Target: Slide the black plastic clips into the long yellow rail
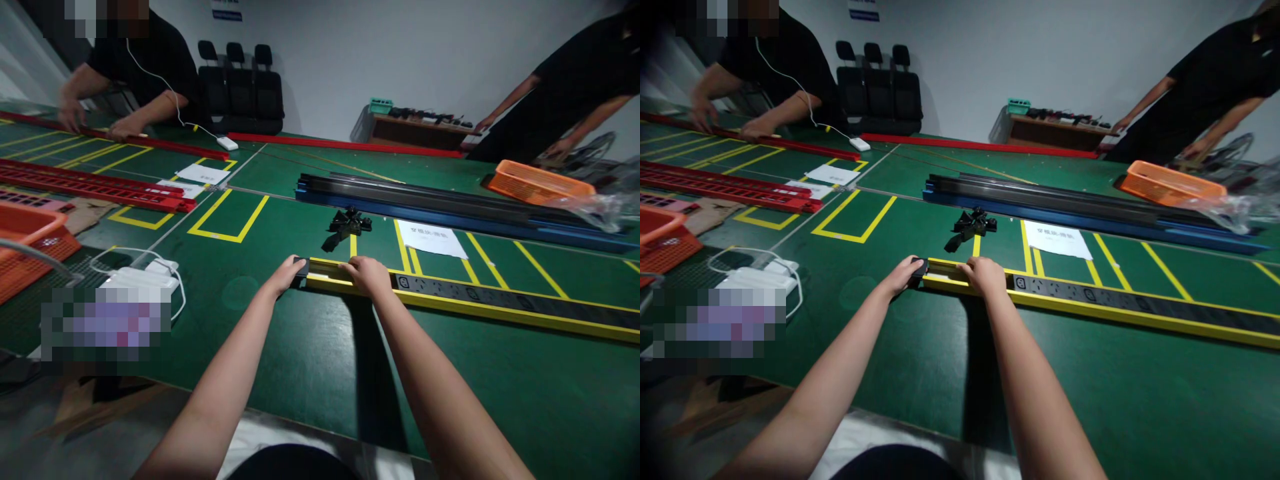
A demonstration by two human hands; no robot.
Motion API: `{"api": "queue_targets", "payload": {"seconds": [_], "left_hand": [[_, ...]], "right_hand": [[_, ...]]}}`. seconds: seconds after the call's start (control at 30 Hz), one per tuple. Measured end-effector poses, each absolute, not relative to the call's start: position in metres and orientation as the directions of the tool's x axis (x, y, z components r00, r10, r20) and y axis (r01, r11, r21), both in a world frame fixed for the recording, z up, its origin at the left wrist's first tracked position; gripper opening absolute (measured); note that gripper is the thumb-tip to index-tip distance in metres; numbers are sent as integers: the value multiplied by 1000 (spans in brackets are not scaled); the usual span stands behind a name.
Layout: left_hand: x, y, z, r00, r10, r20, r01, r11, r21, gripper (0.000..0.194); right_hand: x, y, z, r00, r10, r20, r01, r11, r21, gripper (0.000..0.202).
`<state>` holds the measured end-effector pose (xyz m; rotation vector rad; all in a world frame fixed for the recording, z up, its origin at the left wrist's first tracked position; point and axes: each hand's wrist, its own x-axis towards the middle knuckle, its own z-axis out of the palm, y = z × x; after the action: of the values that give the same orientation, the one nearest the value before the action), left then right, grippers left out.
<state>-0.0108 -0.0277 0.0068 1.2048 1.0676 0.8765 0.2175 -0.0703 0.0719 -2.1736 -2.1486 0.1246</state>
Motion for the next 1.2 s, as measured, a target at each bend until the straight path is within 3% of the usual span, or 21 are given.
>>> {"api": "queue_targets", "payload": {"seconds": [0.43,0.57,0.67,0.8,0.97,1.2], "left_hand": [[-12,-24,5,361,917,-170,-20,189,982,34],[-2,-27,0,92,993,-68,132,56,990,38],[4,-31,-1,-86,993,81,119,-70,990,52],[3,-30,1,62,993,98,-50,-95,994,63],[-1,-24,1,182,976,123,-64,-113,992,65],[1,-26,4,222,967,128,-98,-108,989,67]], "right_hand": [[220,-68,69,-14,1000,20,990,16,-137,58],[219,-69,70,2,1000,18,990,1,-144,58],[218,-70,71,14,1000,16,989,-12,-146,60],[216,-70,72,19,1000,10,990,-18,-141,62],[214,-69,71,16,1000,-2,992,-16,-127,62],[211,-68,69,22,1000,17,997,-20,-79,59]]}}
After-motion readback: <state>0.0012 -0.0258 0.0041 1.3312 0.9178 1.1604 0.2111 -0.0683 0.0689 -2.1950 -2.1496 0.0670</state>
